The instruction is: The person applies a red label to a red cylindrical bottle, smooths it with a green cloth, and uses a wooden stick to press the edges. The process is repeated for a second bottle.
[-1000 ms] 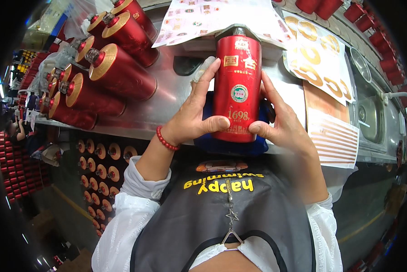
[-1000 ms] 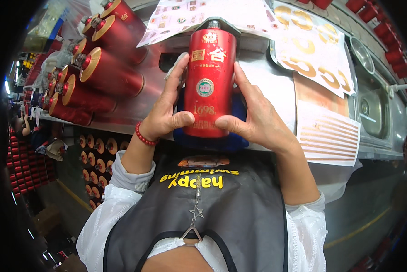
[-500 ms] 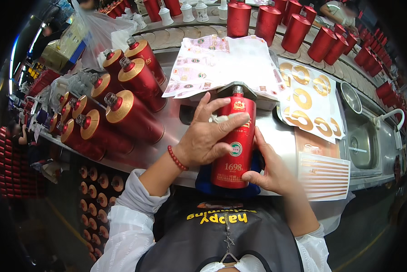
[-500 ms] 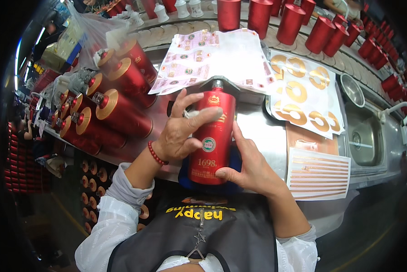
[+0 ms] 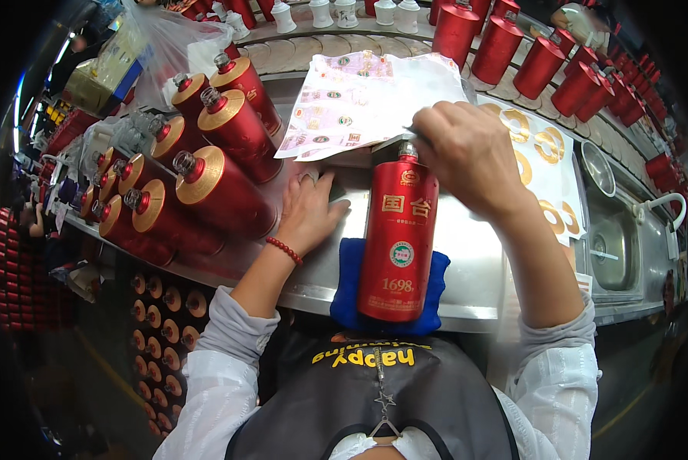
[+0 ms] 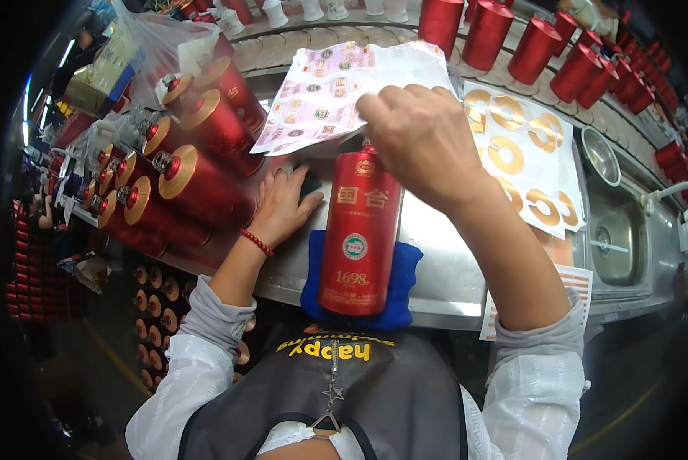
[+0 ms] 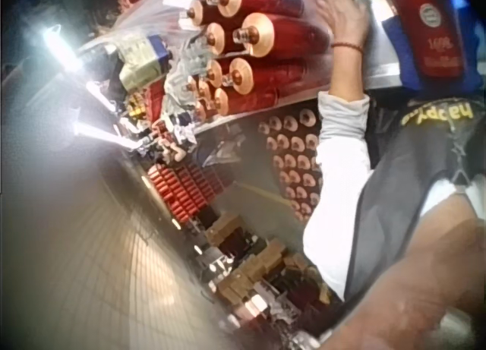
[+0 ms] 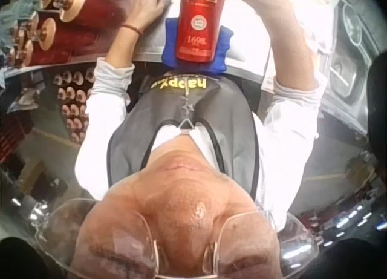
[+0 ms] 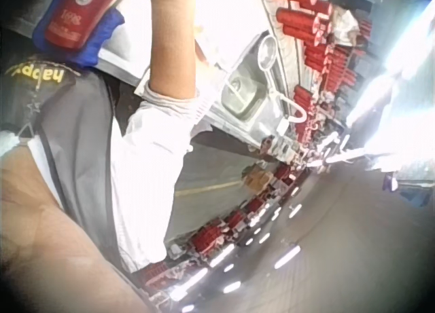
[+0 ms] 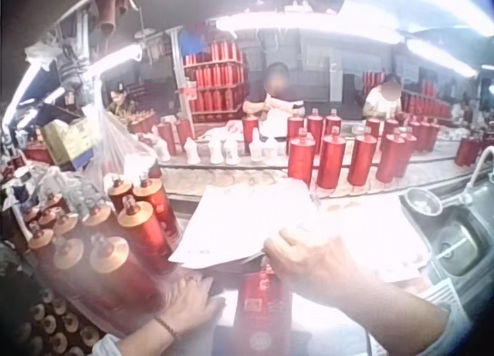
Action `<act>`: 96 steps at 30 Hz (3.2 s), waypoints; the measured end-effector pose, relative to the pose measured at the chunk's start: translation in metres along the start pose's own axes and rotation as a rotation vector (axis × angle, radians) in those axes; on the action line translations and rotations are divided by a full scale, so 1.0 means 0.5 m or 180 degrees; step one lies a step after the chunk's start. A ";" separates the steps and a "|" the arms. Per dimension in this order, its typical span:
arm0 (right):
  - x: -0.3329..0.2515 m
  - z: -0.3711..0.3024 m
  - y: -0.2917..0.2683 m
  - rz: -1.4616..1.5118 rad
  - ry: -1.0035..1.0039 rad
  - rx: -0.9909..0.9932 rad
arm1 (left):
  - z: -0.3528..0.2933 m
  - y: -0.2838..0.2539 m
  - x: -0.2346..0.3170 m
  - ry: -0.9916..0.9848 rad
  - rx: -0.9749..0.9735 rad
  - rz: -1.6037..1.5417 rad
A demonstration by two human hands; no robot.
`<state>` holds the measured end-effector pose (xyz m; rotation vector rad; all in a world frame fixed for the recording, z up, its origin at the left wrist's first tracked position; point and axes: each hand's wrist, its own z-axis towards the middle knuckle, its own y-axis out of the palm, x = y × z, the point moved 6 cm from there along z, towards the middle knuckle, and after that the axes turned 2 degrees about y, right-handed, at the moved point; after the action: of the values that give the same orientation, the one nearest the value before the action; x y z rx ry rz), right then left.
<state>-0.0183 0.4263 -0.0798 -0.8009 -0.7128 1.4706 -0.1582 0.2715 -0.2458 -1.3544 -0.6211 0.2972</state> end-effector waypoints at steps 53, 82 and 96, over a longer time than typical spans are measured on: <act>-0.152 -0.322 0.030 0.2902 0.2722 0.0381 | -0.222 -0.094 0.178 0.0257 0.0391 -0.4468; 0.007 -0.179 0.096 0.3255 0.2769 0.0819 | -0.013 -0.107 0.168 0.0126 0.0630 -0.4973; -0.125 -0.275 0.040 0.3503 0.2756 0.0752 | -0.190 -0.135 0.211 0.0391 0.0664 -0.3611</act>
<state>0.0837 0.3585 -0.1703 -1.6072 0.6733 1.8262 -0.0290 0.2369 -0.1632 -0.6521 -1.1106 -0.6189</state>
